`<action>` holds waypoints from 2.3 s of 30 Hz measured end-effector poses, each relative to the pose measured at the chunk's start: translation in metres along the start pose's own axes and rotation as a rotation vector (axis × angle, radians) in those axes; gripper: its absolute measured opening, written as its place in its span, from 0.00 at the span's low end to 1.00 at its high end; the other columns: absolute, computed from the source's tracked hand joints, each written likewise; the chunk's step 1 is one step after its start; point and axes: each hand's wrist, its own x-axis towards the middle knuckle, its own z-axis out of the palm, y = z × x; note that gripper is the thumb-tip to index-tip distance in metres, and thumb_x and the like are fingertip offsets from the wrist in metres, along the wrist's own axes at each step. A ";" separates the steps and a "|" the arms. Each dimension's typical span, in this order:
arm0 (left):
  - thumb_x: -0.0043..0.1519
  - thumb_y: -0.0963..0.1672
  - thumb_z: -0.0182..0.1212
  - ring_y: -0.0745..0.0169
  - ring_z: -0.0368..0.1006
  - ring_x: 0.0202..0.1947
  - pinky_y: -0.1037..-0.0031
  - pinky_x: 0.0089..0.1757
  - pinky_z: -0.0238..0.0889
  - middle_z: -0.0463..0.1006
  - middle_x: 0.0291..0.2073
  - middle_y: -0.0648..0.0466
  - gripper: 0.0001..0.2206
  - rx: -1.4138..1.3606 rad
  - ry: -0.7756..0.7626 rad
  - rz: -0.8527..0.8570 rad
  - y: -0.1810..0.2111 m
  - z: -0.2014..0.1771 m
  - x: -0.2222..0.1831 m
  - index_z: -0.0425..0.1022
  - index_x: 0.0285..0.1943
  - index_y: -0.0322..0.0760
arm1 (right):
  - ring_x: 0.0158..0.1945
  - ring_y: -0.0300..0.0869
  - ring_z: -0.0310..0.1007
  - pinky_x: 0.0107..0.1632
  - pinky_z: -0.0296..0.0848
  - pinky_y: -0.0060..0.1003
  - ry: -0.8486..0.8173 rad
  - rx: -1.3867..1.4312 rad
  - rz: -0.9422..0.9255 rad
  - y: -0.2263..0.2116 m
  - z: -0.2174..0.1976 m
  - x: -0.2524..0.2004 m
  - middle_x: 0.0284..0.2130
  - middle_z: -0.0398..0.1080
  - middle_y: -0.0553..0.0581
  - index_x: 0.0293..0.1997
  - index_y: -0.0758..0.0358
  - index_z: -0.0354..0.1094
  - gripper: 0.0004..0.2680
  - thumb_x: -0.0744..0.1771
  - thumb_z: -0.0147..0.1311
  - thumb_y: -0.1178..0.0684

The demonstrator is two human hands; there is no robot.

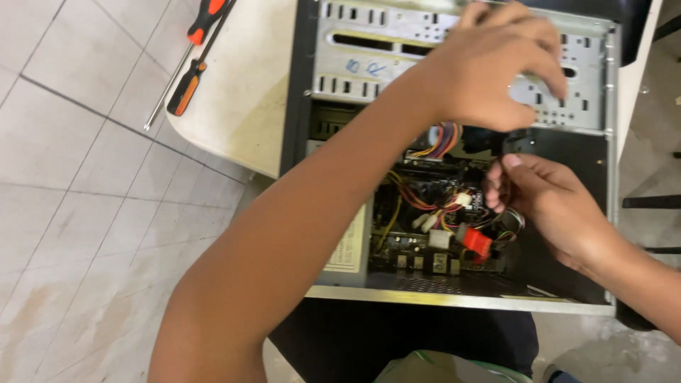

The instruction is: Disassembling a desktop computer by disconnecting internal power and data cables and using a screwdriver.

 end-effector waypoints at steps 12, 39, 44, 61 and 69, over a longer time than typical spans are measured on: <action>0.43 0.48 0.80 0.57 0.67 0.42 0.55 0.41 0.50 0.81 0.40 0.74 0.12 -0.044 -0.057 0.137 -0.008 0.014 0.013 0.92 0.35 0.69 | 0.33 0.50 0.66 0.41 0.63 0.41 0.057 -0.134 -0.014 -0.006 0.009 -0.001 0.30 0.71 0.68 0.45 0.74 0.69 0.15 0.77 0.37 0.52; 0.55 0.53 0.74 0.36 0.43 0.72 0.31 0.63 0.28 0.59 0.71 0.52 0.18 0.005 -0.262 -0.100 0.009 -0.006 0.007 0.85 0.55 0.63 | 0.51 0.47 0.80 0.44 0.71 0.37 -0.026 -0.134 0.142 -0.050 0.014 -0.016 0.55 0.79 0.62 0.61 0.70 0.71 0.17 0.71 0.41 0.49; 0.54 0.56 0.66 0.40 0.44 0.74 0.36 0.65 0.28 0.59 0.73 0.58 0.20 0.047 -0.314 -0.166 0.026 -0.021 0.009 0.83 0.56 0.66 | 0.33 0.47 0.64 0.37 0.63 0.43 -0.019 -0.806 -0.299 -0.052 -0.031 -0.062 0.30 0.67 0.58 0.57 0.57 0.74 0.15 0.70 0.47 0.44; 0.64 0.44 0.64 0.59 0.76 0.33 0.63 0.45 0.69 0.80 0.30 0.53 0.08 0.230 0.001 -0.484 0.161 0.005 -0.002 0.77 0.35 0.36 | 0.23 0.36 0.71 0.27 0.58 0.35 0.018 -0.598 -1.036 0.055 -0.065 -0.090 0.23 0.77 0.45 0.33 0.51 0.78 0.10 0.68 0.55 0.41; 0.55 0.57 0.64 0.77 0.81 0.32 0.82 0.32 0.67 0.89 0.36 0.59 0.21 0.009 -0.040 -1.096 0.142 0.024 -0.006 0.87 0.45 0.42 | 0.27 0.39 0.71 0.30 0.60 0.37 0.018 -0.649 -0.913 0.062 -0.064 -0.091 0.25 0.76 0.41 0.33 0.46 0.77 0.11 0.68 0.55 0.37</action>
